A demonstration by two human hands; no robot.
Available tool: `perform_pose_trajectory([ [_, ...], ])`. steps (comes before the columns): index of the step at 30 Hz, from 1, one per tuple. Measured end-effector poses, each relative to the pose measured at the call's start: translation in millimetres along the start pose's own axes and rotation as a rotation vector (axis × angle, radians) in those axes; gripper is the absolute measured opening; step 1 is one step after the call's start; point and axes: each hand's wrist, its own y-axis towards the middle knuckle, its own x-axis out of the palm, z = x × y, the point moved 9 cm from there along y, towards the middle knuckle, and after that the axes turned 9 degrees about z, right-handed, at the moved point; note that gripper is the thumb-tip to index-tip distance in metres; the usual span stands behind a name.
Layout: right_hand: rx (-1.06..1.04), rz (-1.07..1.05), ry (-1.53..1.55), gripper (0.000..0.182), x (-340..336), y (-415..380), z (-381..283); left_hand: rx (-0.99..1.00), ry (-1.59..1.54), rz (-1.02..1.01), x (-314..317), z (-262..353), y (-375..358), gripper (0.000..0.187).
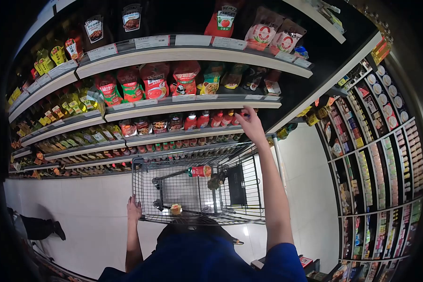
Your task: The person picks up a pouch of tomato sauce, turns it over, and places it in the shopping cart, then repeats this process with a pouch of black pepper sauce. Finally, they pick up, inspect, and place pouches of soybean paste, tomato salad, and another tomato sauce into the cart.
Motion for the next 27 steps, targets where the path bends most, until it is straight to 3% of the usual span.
perform_pose_trajectory([
  [1, -0.001, -0.005, -0.037, 0.063, 9, 8, -30, 0.060, -0.038, 0.007, -5, 16, -1, 0.050],
  [5, -0.401, 0.159, -0.119, 0.077, 40, 77, -82, 0.146, -0.177, -0.083, -17, 69, -23, 0.037],
  [7, -0.420, 0.277, -0.172, 0.079, 45, 107, -93, 0.138, -0.243, -0.119, -7, 73, -36, 0.034],
  [11, -0.201, 0.082, -0.284, 0.079, 56, 135, -104, 0.105, -0.259, -0.266, 11, 84, -67, 0.035],
  [18, -0.274, 0.079, -0.226, 0.066, 57, 151, -103, 0.123, -0.187, -0.465, 38, 90, -102, 0.038],
  [22, -0.345, 0.036, -0.191, 0.069, 51, 145, -106, 0.139, -0.195, -0.497, 16, 114, -109, 0.038],
  [27, -0.392, -0.064, -0.232, 0.049, 40, 125, -112, 0.215, -0.167, -0.486, 12, 122, -93, 0.037],
])
